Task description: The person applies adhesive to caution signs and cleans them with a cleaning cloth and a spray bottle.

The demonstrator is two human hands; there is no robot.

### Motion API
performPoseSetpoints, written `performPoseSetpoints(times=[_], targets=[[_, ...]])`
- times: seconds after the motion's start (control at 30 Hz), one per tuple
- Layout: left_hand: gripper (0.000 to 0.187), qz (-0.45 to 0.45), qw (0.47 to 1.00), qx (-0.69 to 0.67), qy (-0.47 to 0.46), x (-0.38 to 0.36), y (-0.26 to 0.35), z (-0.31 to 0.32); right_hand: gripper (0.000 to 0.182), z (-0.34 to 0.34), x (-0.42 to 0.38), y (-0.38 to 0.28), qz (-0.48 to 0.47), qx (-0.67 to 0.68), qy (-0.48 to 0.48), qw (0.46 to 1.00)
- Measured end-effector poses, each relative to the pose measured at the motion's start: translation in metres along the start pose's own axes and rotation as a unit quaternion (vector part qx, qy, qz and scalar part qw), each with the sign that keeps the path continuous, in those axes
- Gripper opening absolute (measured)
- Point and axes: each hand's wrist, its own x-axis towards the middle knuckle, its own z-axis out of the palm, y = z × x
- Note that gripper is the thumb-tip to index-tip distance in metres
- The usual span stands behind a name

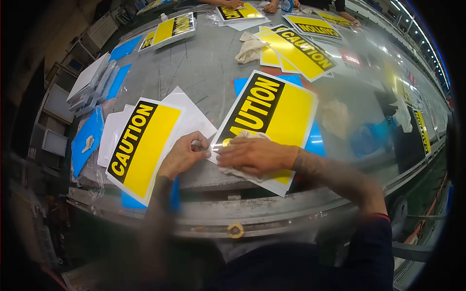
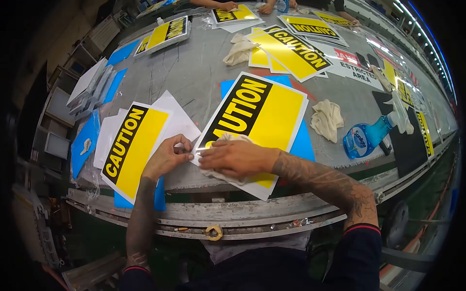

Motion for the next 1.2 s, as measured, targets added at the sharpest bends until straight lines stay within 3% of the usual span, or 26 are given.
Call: performPoseSetpoints(times=[0.13, 0.23, 0.37, 0.43, 0.5, 0.57, 0.67, 0.7, 0.77, 0.8, 0.83, 0.9, 0.93, 0.97, 1.0, 1.03, 1.07, 1.17, 1.2], targets=[[0.025, -0.005, 1.0, -0.028, -0.005, -0.003, 0.004, 0.001, 0.046, 0.025, 0.027, 0.002, 0.135, -0.066, 0.122, 0.981], [0.022, 0.015, 0.998, -0.062, 0.0, -0.001, -0.001, 0.002, 0.044, 0.025, 0.017, -0.022, 0.104, -0.048, 0.076, 0.991], [0.02, -0.008, 1.0, -0.007, -0.003, -0.001, -0.001, 0.001, 0.05, 0.005, -0.035, -0.03, 0.02, 0.029, 0.009, 0.999], [0.014, -0.001, 1.0, 0.009, 0.012, -0.005, 0.007, 0.004, 0.049, -0.025, -0.059, -0.013, 0.134, 0.02, 0.014, 0.991], [0.02, 0.037, 0.999, 0.037, 0.013, -0.006, 0.01, 0.006, 0.048, -0.039, -0.094, 0.04, 0.212, -0.063, 0.113, 0.969], [0.024, 0.038, 0.999, 0.025, 0.011, -0.004, 0.006, 0.007, 0.037, -0.054, -0.117, 0.091, 0.332, -0.134, 0.21, 0.91], [0.023, 0.037, 0.999, 0.037, 0.014, -0.004, 0.006, 0.006, 0.038, -0.046, -0.094, 0.096, 0.391, -0.136, 0.212, 0.885], [0.023, 0.036, 0.998, 0.046, 0.014, -0.004, 0.006, 0.005, 0.039, -0.018, -0.081, 0.084, 0.306, -0.172, 0.224, 0.91], [0.023, 0.044, 0.998, 0.051, 0.011, -0.004, 0.007, 0.004, 0.042, 0.006, -0.039, 0.004, 0.231, -0.117, 0.107, 0.96], [0.023, 0.059, 0.997, 0.045, 0.012, -0.005, 0.002, 0.003, 0.042, 0.007, -0.025, -0.036, 0.201, -0.193, -0.006, 0.96], [0.023, 0.074, 0.996, 0.041, 0.011, -0.003, 0.002, 0.003, 0.041, 0.011, -0.027, -0.039, 0.023, -0.078, 0.124, 0.989], [0.021, 0.051, 0.998, 0.034, -0.001, -0.003, 0.003, 0.002, 0.041, -0.002, -0.039, -0.001, 0.111, -0.088, 0.114, 0.983], [0.021, 0.05, 0.998, 0.035, 0.0, -0.003, 0.003, 0.003, 0.042, -0.006, -0.052, 0.046, 0.139, -0.182, 0.135, 0.964], [0.02, 0.05, 0.998, 0.035, 0.003, -0.004, 0.003, 0.003, 0.044, -0.021, -0.068, 0.082, 0.24, -0.177, 0.164, 0.94], [0.02, 0.051, 0.998, 0.022, 0.0, -0.005, 0.002, 0.003, 0.044, -0.036, -0.089, 0.12, 0.258, -0.218, 0.207, 0.918], [0.02, 0.052, 0.999, 0.01, -0.004, -0.005, 0.001, 0.003, 0.041, -0.063, -0.093, 0.123, 0.339, -0.216, 0.206, 0.892], [0.02, 0.057, 0.998, -0.002, -0.006, -0.003, 0.001, 0.003, 0.039, -0.055, -0.108, 0.156, 0.318, -0.285, 0.254, 0.868], [0.021, 0.036, 0.999, 0.02, 0.012, -0.003, -0.002, 0.003, 0.041, -0.032, -0.084, 0.121, 0.351, -0.19, 0.171, 0.901], [0.021, 0.023, 1.0, 0.014, 0.007, -0.003, 0.002, 0.002, 0.041, -0.016, -0.068, 0.095, 0.287, -0.175, 0.168, 0.927]])
